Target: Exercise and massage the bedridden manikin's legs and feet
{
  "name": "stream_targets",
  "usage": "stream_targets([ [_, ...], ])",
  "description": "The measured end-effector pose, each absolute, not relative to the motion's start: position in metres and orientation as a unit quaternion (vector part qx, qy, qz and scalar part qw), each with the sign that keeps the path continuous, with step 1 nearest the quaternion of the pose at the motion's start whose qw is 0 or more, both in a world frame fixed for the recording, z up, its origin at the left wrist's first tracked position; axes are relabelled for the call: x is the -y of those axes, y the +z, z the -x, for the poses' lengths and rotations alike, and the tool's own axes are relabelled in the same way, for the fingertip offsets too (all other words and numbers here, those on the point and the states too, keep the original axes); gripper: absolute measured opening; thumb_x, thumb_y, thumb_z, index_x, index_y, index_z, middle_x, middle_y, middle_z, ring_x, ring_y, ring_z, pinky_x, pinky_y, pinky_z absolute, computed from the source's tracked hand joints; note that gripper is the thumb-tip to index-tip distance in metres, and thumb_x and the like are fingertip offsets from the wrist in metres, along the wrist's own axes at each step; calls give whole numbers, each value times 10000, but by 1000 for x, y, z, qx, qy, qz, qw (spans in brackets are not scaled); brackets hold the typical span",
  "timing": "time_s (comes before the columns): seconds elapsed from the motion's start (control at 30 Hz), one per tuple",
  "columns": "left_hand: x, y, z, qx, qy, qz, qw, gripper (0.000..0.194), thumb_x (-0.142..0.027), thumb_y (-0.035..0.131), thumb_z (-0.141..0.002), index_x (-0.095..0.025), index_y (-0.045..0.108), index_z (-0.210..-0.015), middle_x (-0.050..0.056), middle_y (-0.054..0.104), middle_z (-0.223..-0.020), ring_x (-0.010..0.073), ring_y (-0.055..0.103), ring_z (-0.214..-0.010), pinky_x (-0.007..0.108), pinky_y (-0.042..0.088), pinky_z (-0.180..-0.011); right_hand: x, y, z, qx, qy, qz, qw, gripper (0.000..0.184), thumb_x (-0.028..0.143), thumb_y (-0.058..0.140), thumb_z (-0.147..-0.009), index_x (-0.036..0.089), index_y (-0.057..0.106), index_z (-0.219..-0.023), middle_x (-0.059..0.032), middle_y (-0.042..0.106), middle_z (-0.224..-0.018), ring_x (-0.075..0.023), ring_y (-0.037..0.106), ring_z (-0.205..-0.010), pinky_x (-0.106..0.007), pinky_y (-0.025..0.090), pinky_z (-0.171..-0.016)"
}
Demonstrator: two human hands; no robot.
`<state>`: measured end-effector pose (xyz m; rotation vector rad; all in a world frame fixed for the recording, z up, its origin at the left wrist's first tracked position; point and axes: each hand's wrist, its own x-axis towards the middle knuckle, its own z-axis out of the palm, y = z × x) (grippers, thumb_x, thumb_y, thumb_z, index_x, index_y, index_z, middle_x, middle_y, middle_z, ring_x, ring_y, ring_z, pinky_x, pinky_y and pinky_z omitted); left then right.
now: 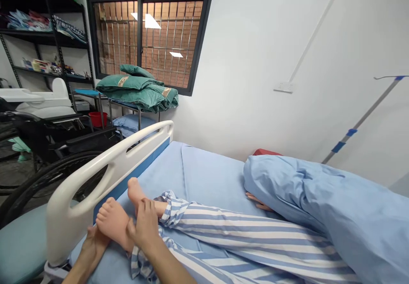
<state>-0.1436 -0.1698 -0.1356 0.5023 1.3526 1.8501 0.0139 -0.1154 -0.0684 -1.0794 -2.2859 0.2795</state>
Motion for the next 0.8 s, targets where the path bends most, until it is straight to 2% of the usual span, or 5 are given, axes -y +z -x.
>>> stream_targets([
  [0.07, 169, -147, 144, -503, 728, -196, 421, 634, -566, 750, -302, -187, 588, -784, 39, 642, -755, 275, 576, -826, 351, 489, -674, 122, -66, -15, 880, 151, 386, 232, 310, 290, 546, -674, 177, 508, -959, -73, 578, -971, -237, 542, -899, -345, 446, -765],
  [0.23, 159, -149, 130, -527, 709, -232, 406, 574, -237, 772, -449, -158, 575, -982, 27, 663, -911, 233, 610, -873, 305, 509, -732, 127, -77, -5, 885, 198, 416, 68, 549, 410, 673, -481, 177, 482, -940, -57, 619, -838, -267, 612, -670, -314, 453, -525],
  [0.4, 156, -159, 128, -520, 723, -204, 407, 606, -204, 757, -486, -196, 544, -1053, 31, 637, -1054, 223, 585, -985, 298, 496, -809, 130, -86, 1, 878, 163, 445, 67, 582, 326, 679, -471, 169, 451, -983, -88, 633, -858, -298, 630, -694, -340, 466, -538],
  [0.57, 157, -164, 144, -530, 664, -240, 470, 522, -244, 742, -519, -160, 570, -1004, 82, 662, -996, 260, 598, -961, 345, 496, -809, 131, -82, 0, 882, 151, 444, 56, 642, 330, 715, -449, 162, 445, -1007, -101, 640, -867, -311, 634, -702, -360, 484, -547],
  [0.8, 166, -110, 165, -648, 481, -428, 408, 441, -313, 740, -482, -143, 650, -878, 61, 690, -950, 281, 596, -951, 326, 488, -830, 133, -78, 2, 876, 148, 456, 44, 631, 304, 708, -449, 168, 447, -1007, -99, 640, -859, -309, 635, -711, -351, 485, -560],
])
